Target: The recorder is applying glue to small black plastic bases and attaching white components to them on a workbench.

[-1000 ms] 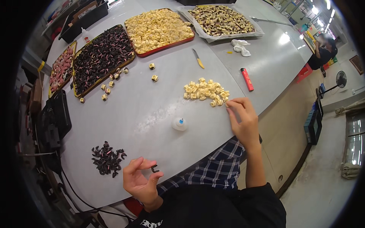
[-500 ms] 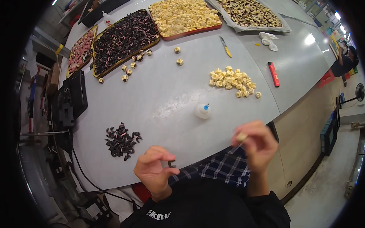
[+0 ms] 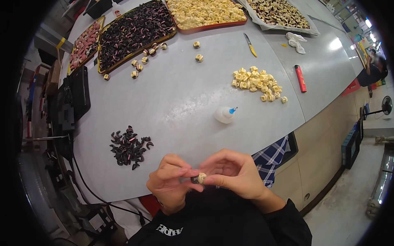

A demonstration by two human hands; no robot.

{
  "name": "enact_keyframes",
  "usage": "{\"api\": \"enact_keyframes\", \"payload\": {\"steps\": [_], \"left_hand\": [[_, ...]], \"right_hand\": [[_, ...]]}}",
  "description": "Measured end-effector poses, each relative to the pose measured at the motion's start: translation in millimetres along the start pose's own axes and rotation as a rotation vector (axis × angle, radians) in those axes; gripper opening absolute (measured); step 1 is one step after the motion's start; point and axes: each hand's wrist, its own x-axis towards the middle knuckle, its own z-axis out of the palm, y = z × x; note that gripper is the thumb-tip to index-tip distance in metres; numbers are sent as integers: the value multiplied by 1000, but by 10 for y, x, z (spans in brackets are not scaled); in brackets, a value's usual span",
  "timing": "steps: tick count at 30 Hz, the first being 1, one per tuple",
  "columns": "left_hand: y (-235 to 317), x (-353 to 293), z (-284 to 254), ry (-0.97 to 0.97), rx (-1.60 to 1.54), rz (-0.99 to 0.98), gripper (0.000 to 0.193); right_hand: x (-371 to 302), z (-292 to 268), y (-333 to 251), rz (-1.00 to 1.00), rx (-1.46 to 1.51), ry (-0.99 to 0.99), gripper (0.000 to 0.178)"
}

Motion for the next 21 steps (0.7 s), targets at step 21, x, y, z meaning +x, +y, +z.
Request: {"api": "enact_keyframes", "payload": {"steps": [21], "left_hand": [[-4,26,-7,79,351,228,34]], "right_hand": [[97,46,-70,124,35,-36,37]]}}
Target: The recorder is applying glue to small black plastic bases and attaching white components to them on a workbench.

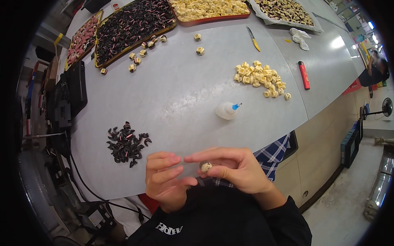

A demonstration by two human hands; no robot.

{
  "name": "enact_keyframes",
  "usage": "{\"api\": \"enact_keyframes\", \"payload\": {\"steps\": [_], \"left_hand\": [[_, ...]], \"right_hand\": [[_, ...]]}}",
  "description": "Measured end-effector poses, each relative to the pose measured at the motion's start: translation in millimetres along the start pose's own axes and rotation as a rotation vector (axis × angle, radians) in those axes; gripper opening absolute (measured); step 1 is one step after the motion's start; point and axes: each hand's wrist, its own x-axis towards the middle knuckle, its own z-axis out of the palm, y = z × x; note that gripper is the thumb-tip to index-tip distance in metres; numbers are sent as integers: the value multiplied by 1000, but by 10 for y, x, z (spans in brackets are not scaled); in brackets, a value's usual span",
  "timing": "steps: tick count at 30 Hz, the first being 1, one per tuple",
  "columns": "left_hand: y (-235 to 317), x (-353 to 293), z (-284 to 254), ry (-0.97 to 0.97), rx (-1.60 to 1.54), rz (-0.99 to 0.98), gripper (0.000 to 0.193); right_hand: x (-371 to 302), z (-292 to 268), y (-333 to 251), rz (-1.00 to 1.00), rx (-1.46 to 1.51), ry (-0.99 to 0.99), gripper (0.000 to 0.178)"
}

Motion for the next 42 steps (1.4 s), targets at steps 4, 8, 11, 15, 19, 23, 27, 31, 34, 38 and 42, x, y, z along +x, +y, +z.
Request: {"api": "enact_keyframes", "payload": {"steps": [4,8,11,15,19,23,27,31,34,38,42], "left_hand": [[-4,-21,-50,-39,-1,-24,36],[50,34,-55,-137,34,-64,40],[54,35,-33,-190,54,-71,41],[27,6,-3,-188,61,-32,41],[9,-14,9,-164,53,3,37],[44,-16,-2,-171,86,12,30],[34,-64,5,-90,140,41,25],[-22,-130,68,48,145,132,23],[-23,-143,79,89,114,138,22],[-10,-166,43,13,108,77,20],[-79,-168,17,5,141,213,18]], "right_hand": [[19,-23,62,-101,17,-17,34],[12,-92,145,-151,60,-86,31],[-5,-114,175,-162,146,-158,30],[-9,-94,149,-168,98,-151,28],[-36,-63,58,-102,-21,-30,36],[-14,-68,29,-186,-52,-152,41],[5,-17,58,-182,-72,-218,42],[10,75,83,-165,-18,-89,49],[29,-4,95,-225,-52,-255,39],[46,-16,91,-223,-43,-291,39],[60,83,70,-117,14,-153,46]]}}
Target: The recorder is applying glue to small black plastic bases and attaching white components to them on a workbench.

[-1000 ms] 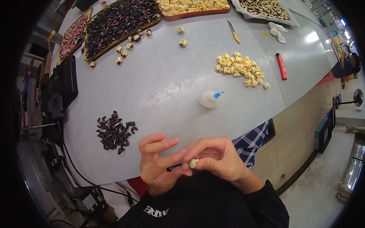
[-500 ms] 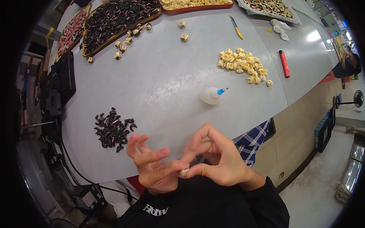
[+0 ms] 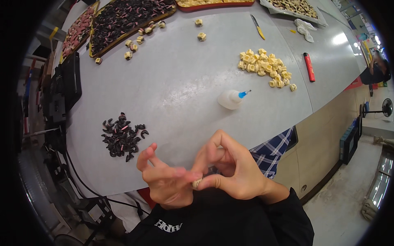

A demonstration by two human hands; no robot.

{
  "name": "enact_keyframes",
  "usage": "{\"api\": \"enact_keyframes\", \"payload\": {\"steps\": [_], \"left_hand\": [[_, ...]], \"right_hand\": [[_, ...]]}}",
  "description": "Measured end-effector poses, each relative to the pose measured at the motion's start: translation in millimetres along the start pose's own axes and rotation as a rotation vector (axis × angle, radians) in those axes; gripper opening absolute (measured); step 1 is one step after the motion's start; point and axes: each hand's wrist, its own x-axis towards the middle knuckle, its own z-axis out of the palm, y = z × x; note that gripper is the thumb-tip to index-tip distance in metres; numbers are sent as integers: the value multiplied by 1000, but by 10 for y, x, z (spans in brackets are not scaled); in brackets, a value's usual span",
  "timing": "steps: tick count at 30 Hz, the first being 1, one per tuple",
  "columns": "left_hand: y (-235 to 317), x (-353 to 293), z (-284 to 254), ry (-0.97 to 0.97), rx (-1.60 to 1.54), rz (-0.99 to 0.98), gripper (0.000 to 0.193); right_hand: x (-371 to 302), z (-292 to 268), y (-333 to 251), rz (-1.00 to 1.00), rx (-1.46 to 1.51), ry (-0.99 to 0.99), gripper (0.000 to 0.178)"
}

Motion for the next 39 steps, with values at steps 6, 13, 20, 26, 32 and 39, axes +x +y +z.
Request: {"api": "enact_keyframes", "payload": {"steps": [6,13,20,26,32,39], "left_hand": [[130,57,83,399,-73,-288,35],[59,-45,-72,803,-172,-338,38],[15,-124,-168,651,-178,-300,26],[44,-21,-206,425,-209,-399,13],[63,50,-234,301,-174,-448,16],[104,87,-248,106,-432,-720,20]], "right_hand": [[516,123,-4,-184,-310,8,35],[749,398,134,-732,-1288,11,27],[828,397,338,-690,-1379,-52,20],[801,285,347,-751,-1342,-77,20],[661,187,202,-640,-1299,-60,18],[364,150,37,-692,-924,-18,20]]}}
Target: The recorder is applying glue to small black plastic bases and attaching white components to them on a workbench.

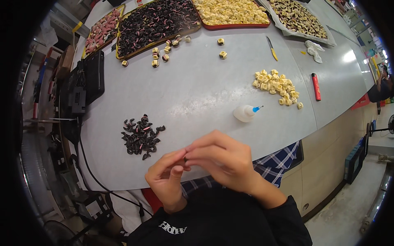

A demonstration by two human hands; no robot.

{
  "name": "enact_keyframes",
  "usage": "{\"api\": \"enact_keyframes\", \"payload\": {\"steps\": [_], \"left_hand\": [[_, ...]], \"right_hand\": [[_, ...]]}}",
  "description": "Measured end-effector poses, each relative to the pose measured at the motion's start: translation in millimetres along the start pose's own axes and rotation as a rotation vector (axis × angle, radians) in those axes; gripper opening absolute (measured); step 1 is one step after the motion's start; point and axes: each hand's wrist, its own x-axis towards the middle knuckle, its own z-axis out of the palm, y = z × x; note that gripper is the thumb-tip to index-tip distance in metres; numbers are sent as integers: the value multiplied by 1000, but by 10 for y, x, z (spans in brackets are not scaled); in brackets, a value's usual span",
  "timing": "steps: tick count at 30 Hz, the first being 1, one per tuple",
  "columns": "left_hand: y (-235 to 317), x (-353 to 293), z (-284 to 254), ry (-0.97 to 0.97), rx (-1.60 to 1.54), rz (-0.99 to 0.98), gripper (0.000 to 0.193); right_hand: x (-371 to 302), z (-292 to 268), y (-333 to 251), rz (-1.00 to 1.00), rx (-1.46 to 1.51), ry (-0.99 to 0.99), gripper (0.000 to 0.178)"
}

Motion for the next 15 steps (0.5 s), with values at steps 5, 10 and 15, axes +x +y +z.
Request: {"api": "enact_keyframes", "payload": {"steps": [5,10,15], "left_hand": [[45,11,-34,-33,-85,-22,20],[89,46,-65,-139,-241,-93,17],[90,52,-59,-248,-411,-151,18]], "right_hand": [[-128,18,-22,-142,-121,41,24],[-115,-87,-27,-292,-211,23,25],[-157,-162,-62,-344,-219,38,21]]}}
